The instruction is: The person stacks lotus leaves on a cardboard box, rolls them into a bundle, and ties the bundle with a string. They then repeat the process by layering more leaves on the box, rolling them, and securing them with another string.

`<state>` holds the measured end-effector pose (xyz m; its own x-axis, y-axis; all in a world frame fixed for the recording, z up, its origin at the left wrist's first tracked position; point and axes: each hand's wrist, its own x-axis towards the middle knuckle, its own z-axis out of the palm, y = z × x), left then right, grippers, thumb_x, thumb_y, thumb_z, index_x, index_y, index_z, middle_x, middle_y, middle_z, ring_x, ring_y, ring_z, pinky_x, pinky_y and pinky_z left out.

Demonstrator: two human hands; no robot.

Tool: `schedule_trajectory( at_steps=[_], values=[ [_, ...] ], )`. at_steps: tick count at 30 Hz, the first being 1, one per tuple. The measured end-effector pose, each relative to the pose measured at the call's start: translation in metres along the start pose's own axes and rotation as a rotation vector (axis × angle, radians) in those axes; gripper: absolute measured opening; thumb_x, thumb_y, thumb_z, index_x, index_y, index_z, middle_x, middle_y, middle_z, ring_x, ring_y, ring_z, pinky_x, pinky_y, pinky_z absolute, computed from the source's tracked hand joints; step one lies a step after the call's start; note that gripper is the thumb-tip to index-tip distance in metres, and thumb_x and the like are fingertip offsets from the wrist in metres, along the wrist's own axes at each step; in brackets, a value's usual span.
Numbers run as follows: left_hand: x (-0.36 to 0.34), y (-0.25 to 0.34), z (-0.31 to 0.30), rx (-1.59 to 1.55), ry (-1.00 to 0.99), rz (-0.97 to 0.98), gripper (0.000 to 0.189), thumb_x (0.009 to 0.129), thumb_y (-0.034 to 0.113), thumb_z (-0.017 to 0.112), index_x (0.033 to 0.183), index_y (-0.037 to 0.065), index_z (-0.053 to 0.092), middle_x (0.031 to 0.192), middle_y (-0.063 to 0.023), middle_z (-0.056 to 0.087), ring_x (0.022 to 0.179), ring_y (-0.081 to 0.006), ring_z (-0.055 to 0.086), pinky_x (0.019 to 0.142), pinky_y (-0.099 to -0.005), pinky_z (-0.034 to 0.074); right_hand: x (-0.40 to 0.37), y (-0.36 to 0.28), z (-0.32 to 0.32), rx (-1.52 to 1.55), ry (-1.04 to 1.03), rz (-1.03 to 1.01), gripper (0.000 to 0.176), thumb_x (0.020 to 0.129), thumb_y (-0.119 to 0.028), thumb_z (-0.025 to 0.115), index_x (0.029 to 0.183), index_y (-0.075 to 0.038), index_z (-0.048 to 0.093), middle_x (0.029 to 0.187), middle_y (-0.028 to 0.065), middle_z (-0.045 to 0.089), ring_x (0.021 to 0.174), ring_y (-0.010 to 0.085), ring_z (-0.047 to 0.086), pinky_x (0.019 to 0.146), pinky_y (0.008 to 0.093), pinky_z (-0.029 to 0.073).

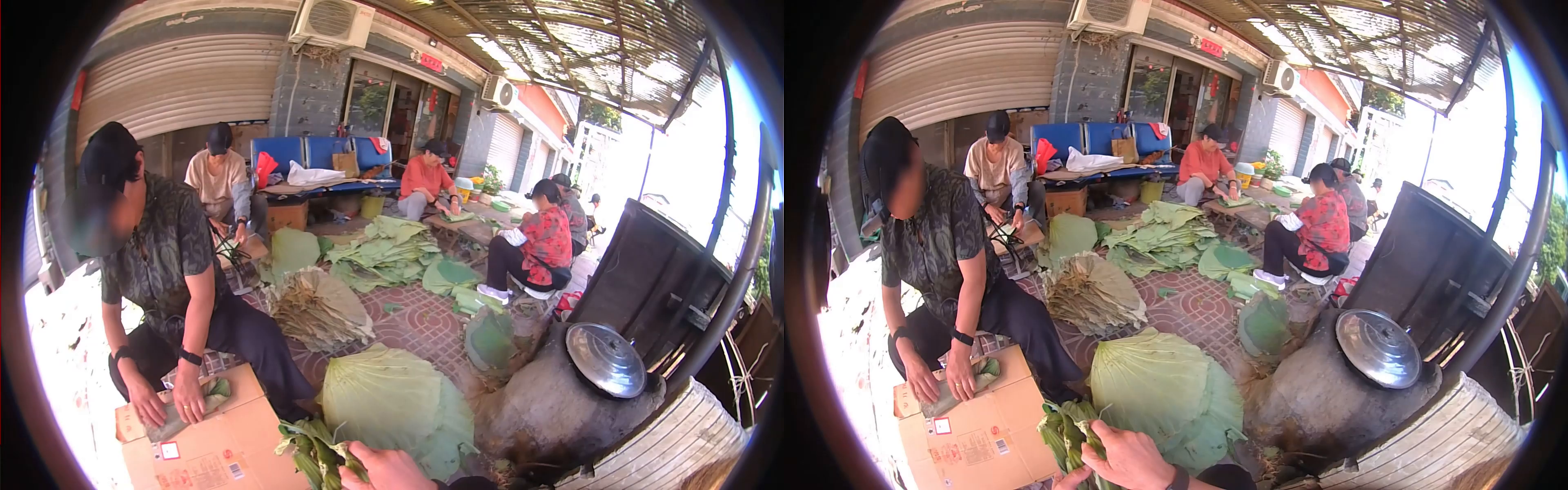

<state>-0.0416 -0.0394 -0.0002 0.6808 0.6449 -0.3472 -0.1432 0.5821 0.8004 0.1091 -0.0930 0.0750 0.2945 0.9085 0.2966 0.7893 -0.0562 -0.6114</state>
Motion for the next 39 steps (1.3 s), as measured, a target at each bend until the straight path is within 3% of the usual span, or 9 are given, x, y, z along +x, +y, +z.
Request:
schedule_trajectory(
  at_steps=[39],
  values=[
    [0.002, 0.002, 0.012, -0.081, 0.009, -0.012, 0.023, 0.089, 0.014, 0.059, 0.107, -0.001, 0.061, 0.098, -0.009, 0.066, 0.083, -0.0191, 0.065, 0.073, -0.0327, 0.054, 0.002, 0.005, -0.005, 0.029, 0.022, -0.003, 0.026, 0.082, -0.024, 0.061, 0.092, -0.002, 0.052, 0.068, 0.0204, 0.061, 0.065, 0.0422, 0.061, 0.056, 0.0486, 0.048]
  ],
)
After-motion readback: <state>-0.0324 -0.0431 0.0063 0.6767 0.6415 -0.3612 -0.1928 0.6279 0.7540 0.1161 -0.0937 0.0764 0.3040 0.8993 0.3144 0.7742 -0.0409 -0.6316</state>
